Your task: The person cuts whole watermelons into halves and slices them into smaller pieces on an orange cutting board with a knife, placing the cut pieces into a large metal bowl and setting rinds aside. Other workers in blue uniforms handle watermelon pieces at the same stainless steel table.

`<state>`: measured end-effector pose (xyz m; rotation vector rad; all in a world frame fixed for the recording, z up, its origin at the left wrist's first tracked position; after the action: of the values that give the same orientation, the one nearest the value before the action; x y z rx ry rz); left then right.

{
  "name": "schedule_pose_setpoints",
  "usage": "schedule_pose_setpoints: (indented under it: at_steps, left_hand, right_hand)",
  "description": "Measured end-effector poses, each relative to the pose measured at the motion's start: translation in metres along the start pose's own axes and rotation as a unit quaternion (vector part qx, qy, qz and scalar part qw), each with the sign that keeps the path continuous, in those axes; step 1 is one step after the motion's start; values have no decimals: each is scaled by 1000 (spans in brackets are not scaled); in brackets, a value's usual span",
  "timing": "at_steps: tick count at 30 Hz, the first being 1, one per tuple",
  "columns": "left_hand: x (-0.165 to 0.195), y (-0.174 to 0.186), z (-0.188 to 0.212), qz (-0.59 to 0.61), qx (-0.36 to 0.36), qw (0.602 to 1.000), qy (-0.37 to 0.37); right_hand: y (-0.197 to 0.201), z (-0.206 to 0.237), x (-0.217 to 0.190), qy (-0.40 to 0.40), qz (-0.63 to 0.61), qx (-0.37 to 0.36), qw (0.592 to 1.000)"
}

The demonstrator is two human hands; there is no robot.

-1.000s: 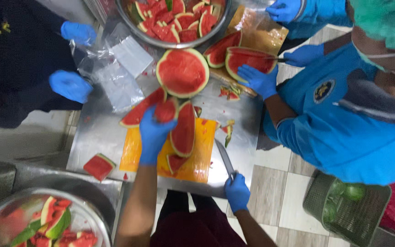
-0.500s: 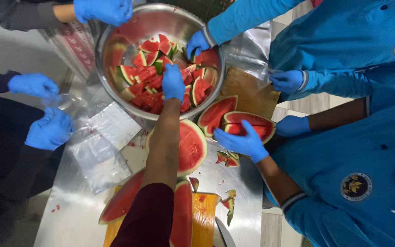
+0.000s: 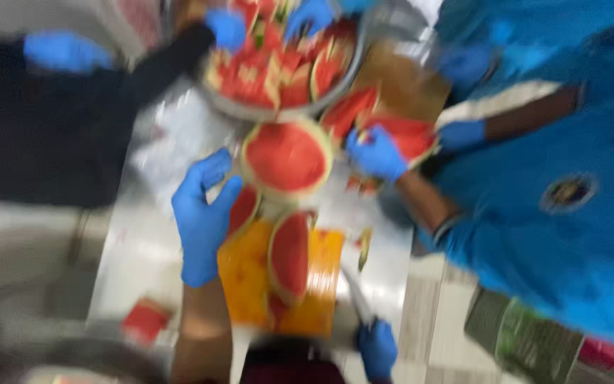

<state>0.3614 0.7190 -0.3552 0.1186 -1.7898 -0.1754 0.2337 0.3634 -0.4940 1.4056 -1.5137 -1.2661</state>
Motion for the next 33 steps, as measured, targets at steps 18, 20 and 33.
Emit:
schedule_pose_setpoints:
  at_steps: [18,20,33]
  left_hand:
    - [-115,-18,326,-392,-44,919,8]
    - [-102,17,337,-387,94,916,56]
    - [-140,52,341,-81,124,980,130]
  right_hand:
    - [61,392,-58,-229,-290,36,928]
    - [51,393,-79,-228,-291,-22,929]
    - [3,361,-205,-145,-326,-199,913]
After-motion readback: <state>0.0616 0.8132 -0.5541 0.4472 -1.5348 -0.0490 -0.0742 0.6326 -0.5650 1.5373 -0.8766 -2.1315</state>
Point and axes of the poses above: each hand's wrist, its own z-axis away from the middle knuckle, its own y-axis out of the back of the hand, x = y × z, the point moved 9 cm from there along -z, towards the middle knuckle, and after that the axes turned 2 degrees about -y, right-handed, at the moved point
